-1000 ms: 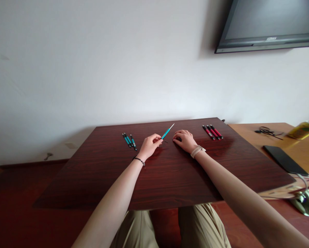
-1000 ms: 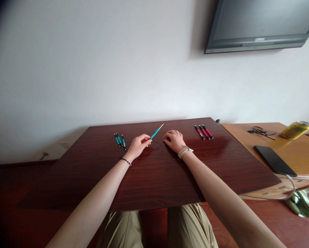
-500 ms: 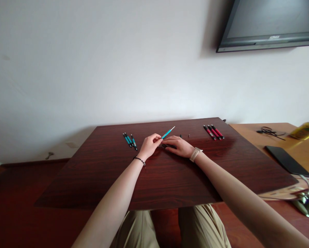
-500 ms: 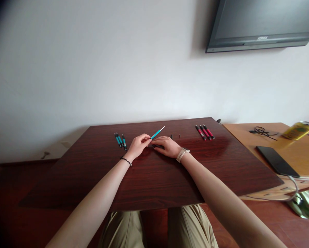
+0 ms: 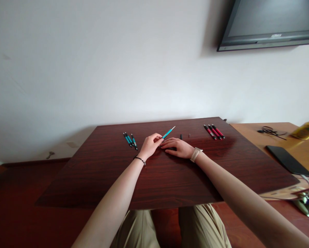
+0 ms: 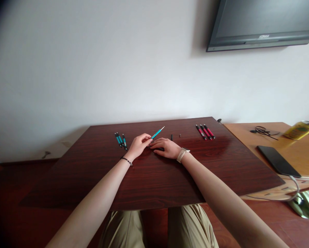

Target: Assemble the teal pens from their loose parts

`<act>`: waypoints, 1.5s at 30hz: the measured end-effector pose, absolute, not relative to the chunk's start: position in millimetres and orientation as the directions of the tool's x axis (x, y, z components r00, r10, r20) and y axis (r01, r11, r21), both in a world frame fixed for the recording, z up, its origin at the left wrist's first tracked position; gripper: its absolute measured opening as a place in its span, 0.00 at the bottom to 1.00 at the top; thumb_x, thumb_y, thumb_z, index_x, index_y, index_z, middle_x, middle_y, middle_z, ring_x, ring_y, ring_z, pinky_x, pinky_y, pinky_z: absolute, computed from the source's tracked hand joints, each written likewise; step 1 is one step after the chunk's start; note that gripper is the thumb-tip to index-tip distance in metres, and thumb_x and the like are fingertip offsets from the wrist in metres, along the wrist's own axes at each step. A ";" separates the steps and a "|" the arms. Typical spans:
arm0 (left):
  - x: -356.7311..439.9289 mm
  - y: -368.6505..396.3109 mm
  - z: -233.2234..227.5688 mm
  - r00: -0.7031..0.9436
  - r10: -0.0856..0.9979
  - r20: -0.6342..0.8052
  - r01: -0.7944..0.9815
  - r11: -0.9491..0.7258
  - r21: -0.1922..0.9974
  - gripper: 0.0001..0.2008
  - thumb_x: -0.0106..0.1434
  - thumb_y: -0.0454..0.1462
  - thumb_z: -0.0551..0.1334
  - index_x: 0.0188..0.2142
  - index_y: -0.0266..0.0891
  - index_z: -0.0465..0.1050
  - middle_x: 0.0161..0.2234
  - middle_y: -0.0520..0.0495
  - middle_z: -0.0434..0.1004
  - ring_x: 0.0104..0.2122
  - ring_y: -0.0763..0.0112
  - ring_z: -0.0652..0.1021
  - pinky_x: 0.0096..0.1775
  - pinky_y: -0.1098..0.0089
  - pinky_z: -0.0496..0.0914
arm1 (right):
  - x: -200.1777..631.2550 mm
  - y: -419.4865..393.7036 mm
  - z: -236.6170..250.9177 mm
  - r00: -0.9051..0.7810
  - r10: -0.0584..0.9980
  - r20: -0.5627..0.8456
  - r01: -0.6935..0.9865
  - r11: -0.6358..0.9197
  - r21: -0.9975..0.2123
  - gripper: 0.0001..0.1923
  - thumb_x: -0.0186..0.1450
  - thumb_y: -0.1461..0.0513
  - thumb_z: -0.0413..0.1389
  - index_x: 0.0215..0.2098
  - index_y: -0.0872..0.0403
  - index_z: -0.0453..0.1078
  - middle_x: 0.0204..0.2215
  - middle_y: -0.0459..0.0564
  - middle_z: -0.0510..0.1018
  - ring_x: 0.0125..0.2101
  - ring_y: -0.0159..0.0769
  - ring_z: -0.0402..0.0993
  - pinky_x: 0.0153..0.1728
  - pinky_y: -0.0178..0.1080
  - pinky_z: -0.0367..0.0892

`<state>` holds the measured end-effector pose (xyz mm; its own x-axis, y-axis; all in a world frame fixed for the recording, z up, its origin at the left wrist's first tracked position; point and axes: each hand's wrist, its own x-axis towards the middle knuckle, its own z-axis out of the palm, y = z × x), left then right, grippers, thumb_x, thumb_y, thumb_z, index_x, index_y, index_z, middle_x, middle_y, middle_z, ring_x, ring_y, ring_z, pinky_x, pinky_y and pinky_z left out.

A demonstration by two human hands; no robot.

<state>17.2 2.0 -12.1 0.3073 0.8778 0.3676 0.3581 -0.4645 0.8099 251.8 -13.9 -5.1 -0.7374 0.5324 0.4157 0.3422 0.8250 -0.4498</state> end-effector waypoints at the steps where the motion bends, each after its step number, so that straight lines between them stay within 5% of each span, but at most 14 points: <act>1: 17.2 1.8 -12.2 0.308 0.878 0.367 0.359 -0.465 0.810 0.10 0.69 0.44 0.65 0.42 0.41 0.80 0.38 0.45 0.85 0.37 0.62 0.83 0.40 0.67 0.76 | 252.0 -13.2 -5.7 -0.726 0.541 0.424 0.348 0.821 -0.452 0.16 0.75 0.58 0.57 0.58 0.44 0.80 0.56 0.49 0.83 0.59 0.44 0.77 0.66 0.50 0.67; 9: 16.7 1.7 -13.2 0.311 0.883 0.353 0.363 -0.453 0.814 0.11 0.70 0.45 0.64 0.43 0.40 0.79 0.36 0.46 0.84 0.36 0.64 0.82 0.40 0.68 0.75 | 255.5 -9.2 -7.7 -0.633 0.603 0.485 0.433 0.796 -0.423 0.07 0.73 0.61 0.60 0.41 0.48 0.82 0.42 0.50 0.85 0.46 0.44 0.81 0.54 0.47 0.73; 18: 17.4 1.7 -11.8 0.314 0.880 0.357 0.370 -0.459 0.808 0.10 0.69 0.44 0.64 0.43 0.40 0.79 0.38 0.46 0.85 0.36 0.64 0.83 0.40 0.68 0.75 | 257.2 -8.1 -12.7 -0.647 0.610 0.458 0.404 0.783 -0.472 0.14 0.71 0.62 0.62 0.55 0.48 0.79 0.48 0.52 0.84 0.50 0.46 0.80 0.56 0.49 0.73; 30: 16.1 5.0 -16.4 0.319 0.880 0.351 0.377 -0.458 0.805 0.11 0.70 0.45 0.65 0.43 0.41 0.80 0.39 0.45 0.85 0.38 0.63 0.84 0.41 0.68 0.76 | 255.6 -9.0 -9.9 -0.686 0.563 0.461 0.310 0.799 -0.516 0.07 0.73 0.61 0.60 0.43 0.48 0.82 0.41 0.50 0.84 0.44 0.42 0.81 0.51 0.43 0.74; 45: 17.3 3.8 -14.8 0.316 0.875 0.367 0.377 -0.471 0.798 0.10 0.69 0.44 0.65 0.42 0.41 0.80 0.39 0.46 0.85 0.40 0.62 0.84 0.42 0.67 0.76 | 255.1 -11.3 -8.3 -0.718 0.570 0.401 0.332 0.786 -0.522 0.11 0.73 0.55 0.62 0.48 0.47 0.84 0.44 0.53 0.81 0.47 0.43 0.77 0.55 0.46 0.72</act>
